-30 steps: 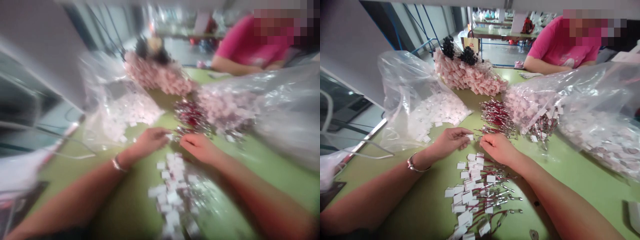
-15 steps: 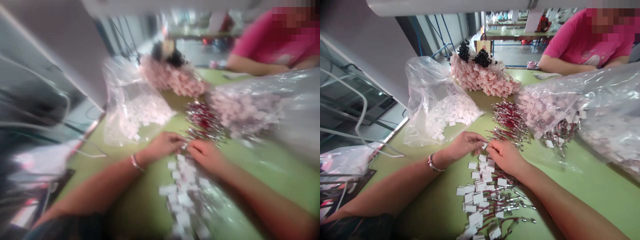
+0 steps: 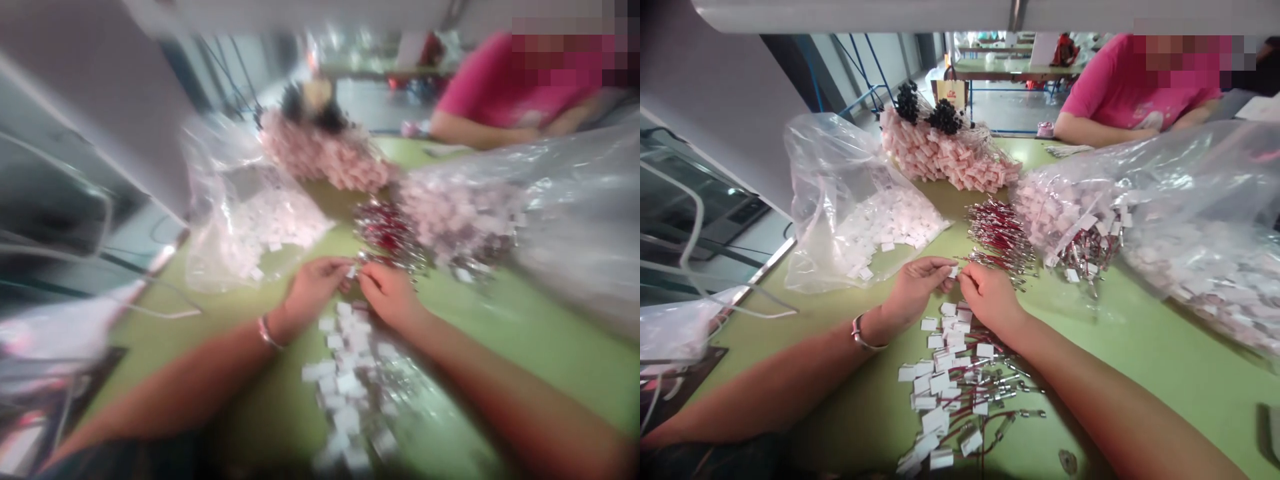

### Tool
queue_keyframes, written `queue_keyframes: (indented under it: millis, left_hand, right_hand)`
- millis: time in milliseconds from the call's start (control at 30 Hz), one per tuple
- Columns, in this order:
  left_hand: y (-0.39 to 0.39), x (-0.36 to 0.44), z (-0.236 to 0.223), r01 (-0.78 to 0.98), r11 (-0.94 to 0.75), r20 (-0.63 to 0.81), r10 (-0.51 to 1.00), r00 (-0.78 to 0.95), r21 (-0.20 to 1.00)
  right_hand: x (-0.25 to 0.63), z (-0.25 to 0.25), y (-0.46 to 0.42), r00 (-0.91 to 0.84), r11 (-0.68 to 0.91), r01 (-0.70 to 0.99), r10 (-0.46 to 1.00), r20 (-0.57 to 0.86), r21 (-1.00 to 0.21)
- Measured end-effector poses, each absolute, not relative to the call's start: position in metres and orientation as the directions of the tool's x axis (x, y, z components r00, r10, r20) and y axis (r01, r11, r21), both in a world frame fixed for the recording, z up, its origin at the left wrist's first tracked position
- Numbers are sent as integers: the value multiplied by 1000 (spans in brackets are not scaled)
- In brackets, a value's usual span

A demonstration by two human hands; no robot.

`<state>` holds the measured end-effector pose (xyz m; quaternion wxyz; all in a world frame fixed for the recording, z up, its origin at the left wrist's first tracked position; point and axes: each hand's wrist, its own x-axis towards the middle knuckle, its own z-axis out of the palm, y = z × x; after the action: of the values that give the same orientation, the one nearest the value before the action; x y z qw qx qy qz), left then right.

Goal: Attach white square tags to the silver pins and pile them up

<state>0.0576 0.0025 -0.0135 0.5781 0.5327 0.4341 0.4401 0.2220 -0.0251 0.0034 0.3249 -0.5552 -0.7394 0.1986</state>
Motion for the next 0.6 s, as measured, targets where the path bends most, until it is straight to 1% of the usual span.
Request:
queue_keyframes:
  millis: [133,233,267,333,433,467,533,567,600]
  left_hand:
    - [2,58,-19,-43,30,-21,976,215,999]
    - [-1,60,-24,2,22,-22,983,182,1000]
    - [-3,61,-24,46,10,-18,983,181,999]
    - [-8,61,-18,169,-37,-4,973,231,985]
    - [-1,50,10,314,-151,46,947,318,937]
    - [9,39,25,335,-190,92,954,286,923]
    - [43,9,58,420,-313,301,949,95,852]
    - [66,-11,73,451,-356,395,919,10,818]
    - [92,-31,86,544,-424,541,839,-67,724]
  right_hand:
    - [219,1,-26,-178,283,738,957,227,-613]
    - [218,1,-24,-173,270,771,961,218,-577]
    - [219,1,-22,-170,266,777,961,216,-571]
    - [223,0,-20,-188,267,778,963,194,-569]
    - [233,-2,-19,-247,270,771,962,121,-576]
    - [236,-2,-20,-273,271,776,958,84,-570]
    - [239,0,-24,-333,276,801,943,-11,-531]
    - [239,2,-26,-365,287,811,929,-57,-509]
    - [238,4,-29,-392,300,818,915,-95,-492]
